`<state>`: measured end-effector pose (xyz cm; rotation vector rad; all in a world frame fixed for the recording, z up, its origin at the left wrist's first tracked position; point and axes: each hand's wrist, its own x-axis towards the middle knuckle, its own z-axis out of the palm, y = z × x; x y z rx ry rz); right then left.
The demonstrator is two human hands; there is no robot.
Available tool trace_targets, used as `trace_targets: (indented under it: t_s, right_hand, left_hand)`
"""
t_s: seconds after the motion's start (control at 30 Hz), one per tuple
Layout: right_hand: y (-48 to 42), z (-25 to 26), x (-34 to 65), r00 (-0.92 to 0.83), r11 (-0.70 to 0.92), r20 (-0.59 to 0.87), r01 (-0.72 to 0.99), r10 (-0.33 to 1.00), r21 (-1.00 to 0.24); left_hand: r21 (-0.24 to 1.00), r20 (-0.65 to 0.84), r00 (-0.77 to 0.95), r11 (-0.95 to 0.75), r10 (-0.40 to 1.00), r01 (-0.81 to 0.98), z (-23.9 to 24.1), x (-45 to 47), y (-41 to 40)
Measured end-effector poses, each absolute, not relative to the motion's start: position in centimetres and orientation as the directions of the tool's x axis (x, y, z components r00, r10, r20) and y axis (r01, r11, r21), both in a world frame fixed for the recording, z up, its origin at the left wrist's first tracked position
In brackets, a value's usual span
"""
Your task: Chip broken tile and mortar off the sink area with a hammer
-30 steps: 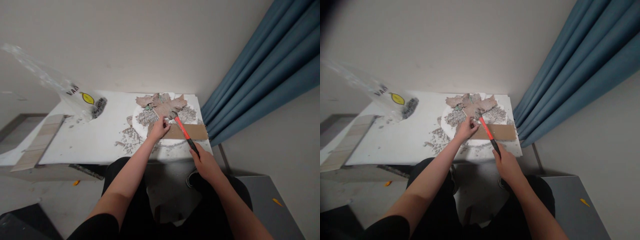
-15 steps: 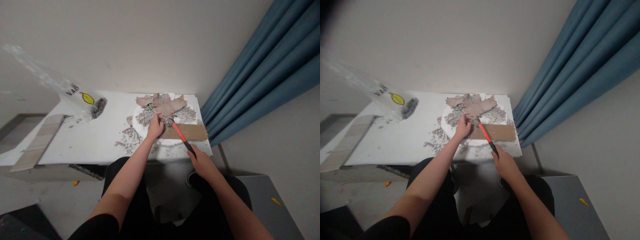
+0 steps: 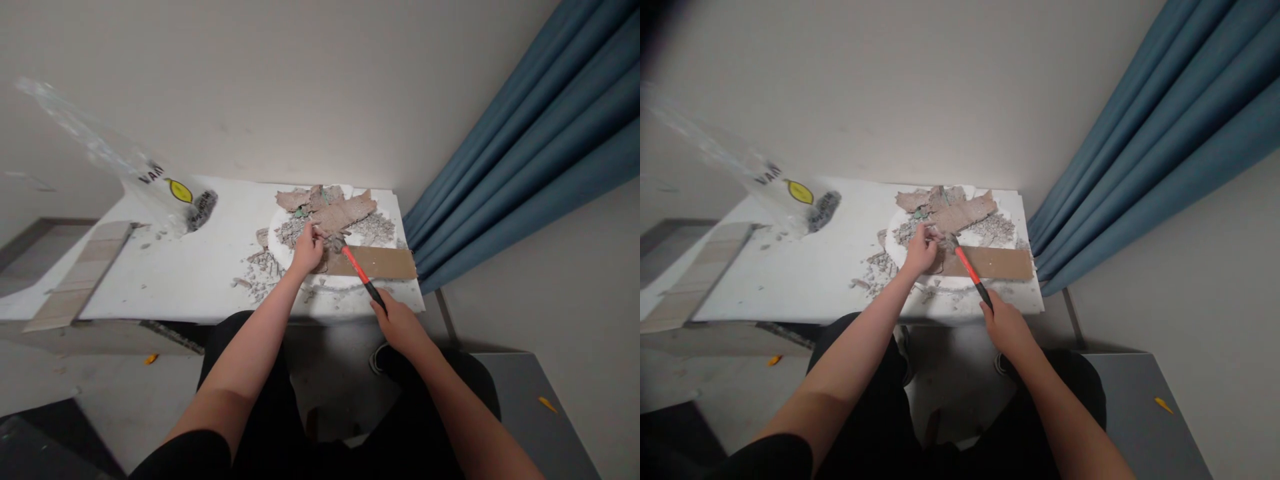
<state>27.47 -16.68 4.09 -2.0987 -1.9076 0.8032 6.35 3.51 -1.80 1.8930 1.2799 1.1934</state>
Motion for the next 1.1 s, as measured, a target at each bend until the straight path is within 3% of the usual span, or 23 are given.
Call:
trace_targets:
  t_s: [0.17, 0.27, 0.4, 0.47, 0.53, 0.73, 0.9, 1.1]
  right_hand:
    - [-16.8, 3.9, 27.4, 0.018, -0.135, -0.226, 0.847, 0.974, -0.514]
    - [-16.7, 3.6, 27.7, 0.020, -0.140, -0.225, 0.833, 0.974, -0.536]
    - [-16.5, 3.0, 28.4, -0.029, -0.068, -0.139, 0.763, 0.990, -0.643]
    - [-16.3, 2.7, 28.7, -0.026, -0.032, -0.078, 0.747, 0.997, -0.664]
    - [-16.0, 2.5, 28.6, -0.013, -0.016, -0.040, 0.763, 0.999, -0.646]
    - [-15.7, 2.2, 27.8, -0.058, 0.010, -0.067, 0.826, 0.996, -0.564]
    - [-16.0, 2.1, 29.4, -0.011, 0.007, -0.002, 0.747, 1.000, -0.665]
    - [-16.1, 2.6, 31.2, 0.138, -0.211, -0.160, 0.591, 0.977, -0.779]
  left_hand:
    - [0.746, 0.339, 0.033, -0.290, 0.940, 0.599, -0.8, 2.1, 3.2]
    - [0.648, 0.260, -0.067, -0.122, 0.963, 0.752, -0.6, -1.3, 2.7]
    - [0.320, -0.081, -0.096, 0.117, 0.992, 0.940, -1.1, -5.0, 1.4]
    - [0.151, -0.291, -0.017, 0.063, 0.957, 0.987, -1.7, -6.1, 0.4]
    - [0.069, -0.399, 0.073, -0.050, 0.914, 0.996, -2.4, -6.5, -0.5]
    - [0.004, -0.323, 0.142, -0.148, 0.936, 0.989, -4.2, -6.5, -1.7]
    - [0.002, -0.287, 0.203, -0.212, 0.936, 0.977, -5.0, -7.0, -1.8]
    - [0.030, -0.242, 0.283, -0.284, 0.928, 0.958, -5.1, -7.0, -1.8]
